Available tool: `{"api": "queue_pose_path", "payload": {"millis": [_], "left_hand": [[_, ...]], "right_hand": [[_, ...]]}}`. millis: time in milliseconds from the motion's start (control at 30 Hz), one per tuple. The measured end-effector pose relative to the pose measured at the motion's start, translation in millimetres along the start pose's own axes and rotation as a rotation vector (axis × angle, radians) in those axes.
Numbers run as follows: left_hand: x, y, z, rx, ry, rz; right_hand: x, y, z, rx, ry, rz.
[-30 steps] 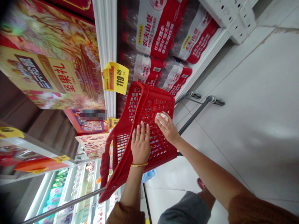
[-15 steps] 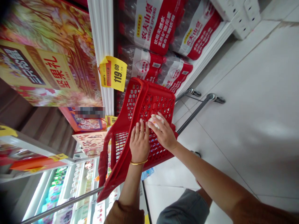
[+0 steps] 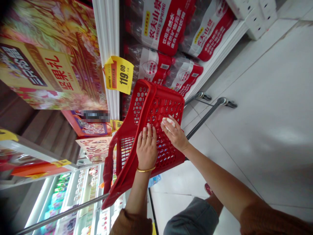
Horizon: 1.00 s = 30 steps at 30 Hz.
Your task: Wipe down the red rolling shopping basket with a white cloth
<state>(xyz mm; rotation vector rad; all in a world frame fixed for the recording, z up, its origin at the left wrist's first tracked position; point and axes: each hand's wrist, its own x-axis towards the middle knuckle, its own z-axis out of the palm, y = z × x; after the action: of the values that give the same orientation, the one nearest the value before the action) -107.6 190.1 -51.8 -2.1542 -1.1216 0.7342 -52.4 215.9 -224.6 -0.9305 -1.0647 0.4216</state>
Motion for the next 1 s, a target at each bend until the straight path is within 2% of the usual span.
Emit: {"api": "queue_pose_path", "payload": {"millis": [200,367,467,600,700,833,933,1000], "left_hand": [[-4.1,3.2,-5.6,-0.013,-0.033,0.011],[-36.6,8.8,0.1,0.027,-0.068,-0.016],[-57.9,9.8,6.1,0.026,-0.089,-0.104],[-69.5,9.5,15.1,-0.024,-0.093,-0.150],[-69.0,9.0,21.7,-0.033,-0.071,-0.146],[-67.9,8.5,26.6,-0.028,-0.049,-0.147],[-67.8,9.1,28.3,-0.033,-0.052,-0.150],[-67.2,10.1,29.4,-0.037,-0.051,-0.159]], "right_hand": [[-20.3,14.2,-5.8,-0.028,-0.004,0.046],[-36.6,17.6,-19.2,-0.063,0.035,0.156],[-36.0,-0.9,-22.8,-0.068,0.043,0.200],[-12.0,-42.9,-9.6,0.045,0.030,0.058],[7.6,-59.8,9.0,0.070,-0.038,-0.041],[11.3,-49.1,23.1,0.037,-0.077,-0.122],[1.4,-33.6,19.7,0.003,-0.091,-0.156],[-7.2,-25.2,14.2,0.009,-0.093,-0.125]]}}
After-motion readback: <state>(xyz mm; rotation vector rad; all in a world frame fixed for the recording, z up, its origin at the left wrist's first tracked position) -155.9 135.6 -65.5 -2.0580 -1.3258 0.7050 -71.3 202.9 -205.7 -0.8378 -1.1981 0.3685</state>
